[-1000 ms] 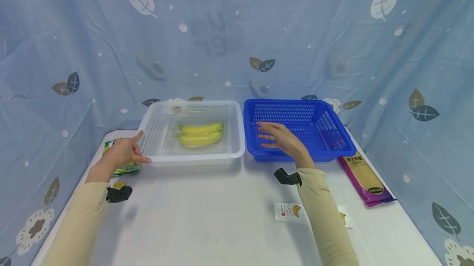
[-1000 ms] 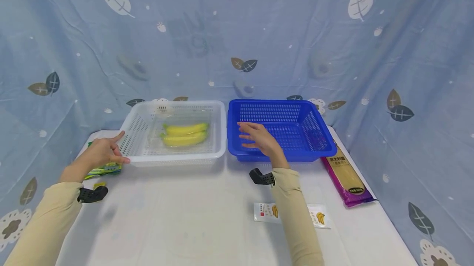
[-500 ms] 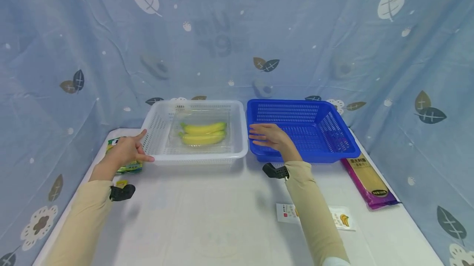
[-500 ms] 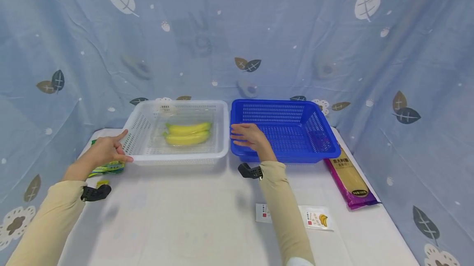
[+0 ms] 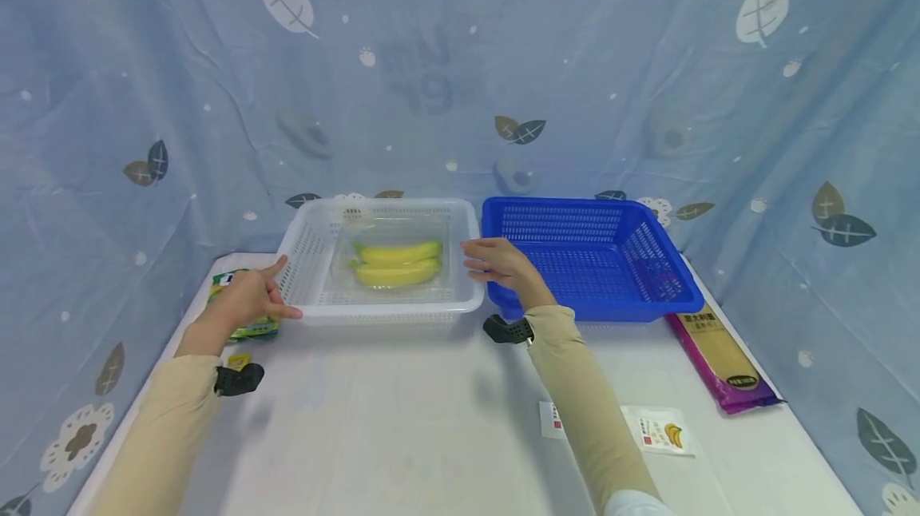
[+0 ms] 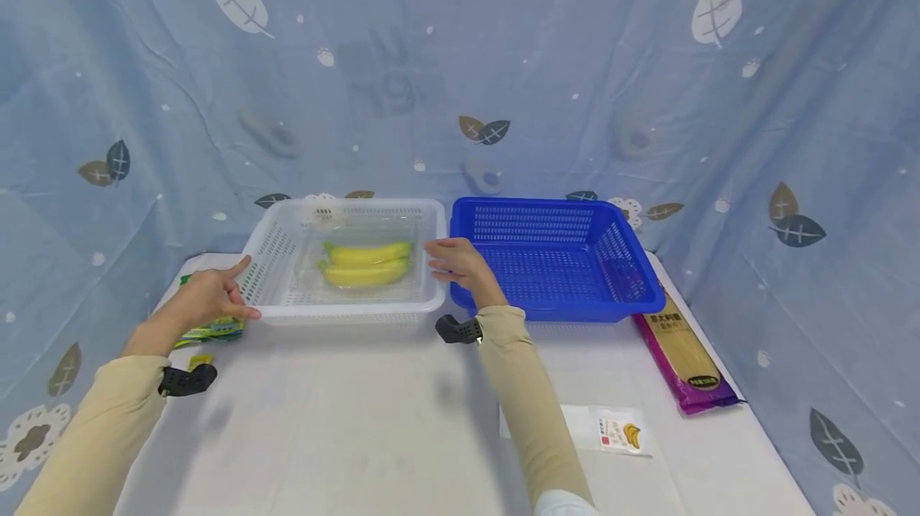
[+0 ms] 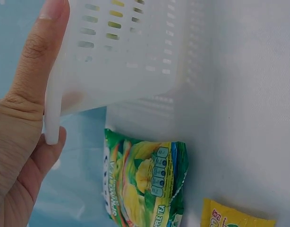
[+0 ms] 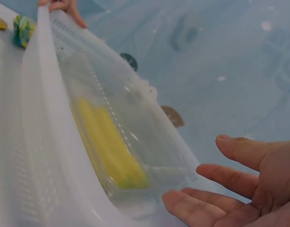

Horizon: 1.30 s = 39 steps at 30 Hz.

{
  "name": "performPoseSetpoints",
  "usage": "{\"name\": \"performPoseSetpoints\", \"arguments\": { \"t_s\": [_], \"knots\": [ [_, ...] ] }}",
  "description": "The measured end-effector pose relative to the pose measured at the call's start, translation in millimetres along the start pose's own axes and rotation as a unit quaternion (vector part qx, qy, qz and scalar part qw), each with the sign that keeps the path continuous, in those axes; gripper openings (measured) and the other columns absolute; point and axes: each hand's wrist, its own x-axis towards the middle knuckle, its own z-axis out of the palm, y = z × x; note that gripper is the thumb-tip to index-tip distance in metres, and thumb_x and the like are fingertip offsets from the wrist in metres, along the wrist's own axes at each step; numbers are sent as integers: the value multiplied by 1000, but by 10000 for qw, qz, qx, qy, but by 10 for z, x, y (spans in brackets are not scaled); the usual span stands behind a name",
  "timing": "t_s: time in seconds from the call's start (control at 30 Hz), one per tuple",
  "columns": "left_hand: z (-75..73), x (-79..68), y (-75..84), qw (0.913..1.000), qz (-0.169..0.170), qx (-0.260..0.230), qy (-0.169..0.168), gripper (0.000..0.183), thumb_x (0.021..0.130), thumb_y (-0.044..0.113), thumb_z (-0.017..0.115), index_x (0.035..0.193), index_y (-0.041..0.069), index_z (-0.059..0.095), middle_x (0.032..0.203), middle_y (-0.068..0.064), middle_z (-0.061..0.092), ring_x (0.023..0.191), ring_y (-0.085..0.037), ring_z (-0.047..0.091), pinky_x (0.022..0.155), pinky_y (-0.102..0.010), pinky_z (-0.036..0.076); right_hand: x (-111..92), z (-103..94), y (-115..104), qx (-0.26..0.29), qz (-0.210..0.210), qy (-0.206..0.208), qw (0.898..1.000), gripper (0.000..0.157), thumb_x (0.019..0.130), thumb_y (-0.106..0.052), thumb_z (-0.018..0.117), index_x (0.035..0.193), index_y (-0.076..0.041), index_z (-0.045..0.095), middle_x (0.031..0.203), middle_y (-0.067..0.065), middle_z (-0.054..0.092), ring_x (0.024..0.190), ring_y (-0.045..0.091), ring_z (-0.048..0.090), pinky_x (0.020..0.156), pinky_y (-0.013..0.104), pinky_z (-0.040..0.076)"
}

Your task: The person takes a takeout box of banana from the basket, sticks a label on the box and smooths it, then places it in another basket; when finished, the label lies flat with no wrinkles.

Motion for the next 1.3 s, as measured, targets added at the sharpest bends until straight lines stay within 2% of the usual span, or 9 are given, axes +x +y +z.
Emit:
{"name": "performPoseSetpoints", "arguments": {
  "t_s": [0.17,0.27,0.4,0.5,0.57,0.67,0.77,1.07,1.3],
  "knots": [
    [26,26,-3,9998,190,-1,53,59,70,35,85,107,-2,58,70,-5,63,51,-15,39,73,-36,42,133,147,32,-480,109,148,9987,56,99,-18,54,147,0,33,152,19,31,138,35,32,111,41,32],
    [35,19,-22,9997,228,42,87,51,67,40,85,90,-1,64,102,-18,65,51,-15,38,72,-36,42,214,261,96,-824,-54,159,9965,62,97,-22,57,149,-2,29,155,19,25,141,36,24,114,45,25],
    [39,14,-42,9998,198,79,61,73,66,40,86,116,-7,61,97,-17,67,52,-15,40,67,-33,42,300,406,228,-984,-369,404,9936,74,93,-25,63,151,-2,22,157,20,18,142,37,17,115,50,19],
    [46,30,-45,9997,206,26,87,81,68,35,86,129,-6,51,74,-7,63,51,-15,41,61,-31,41,356,481,327,-984,-524,651,9916,81,91,-27,66,152,-4,18,158,17,16,144,35,14,115,50,17],
    [51,41,-41,9997,229,-18,121,63,69,34,86,113,-3,59,79,-8,63,50,-15,40,59,-29,40,385,520,374,-1018,-611,770,9899,85,90,-27,68,153,-7,16,159,15,14,144,33,12,116,49,15],
    [46,31,-33,9996,235,-9,137,42,68,33,86,87,2,66,119,-17,61,49,-15,37,58,-28,40,407,564,408,-1137,-724,898,9868,91,87,-27,71,155,-12,12,159,14,9,145,33,6,116,50,12],
    [34,12,-25,9995,262,48,158,33,68,33,86,67,8,64,149,-22,32,48,-14,35,57,-27,41,439,590,421,-1256,-842,1007,9834,99,83,-24,76,155,-17,9,160,16,3,145,34,-1,115,53,7],
    [26,-6,-11,9998,170,-50,124,34,67,33,87,61,9,62,153,-21,21,50,-14,35,59,-27,41,551,603,420,-1958,-847,911,9727,108,72,-15,84,154,-20,15,158,17,-8,144,36,-3,113,56,5],
    [27,4,-7,9997,123,-29,209,38,65,38,86,62,9,62,154,-19,21,55,-16,36,67,-32,41,615,593,414,-2041,-1010,1138,9670,101,67,-10,86,150,-14,29,160,11,6,145,31,6,116,44,8]
  ]
}}
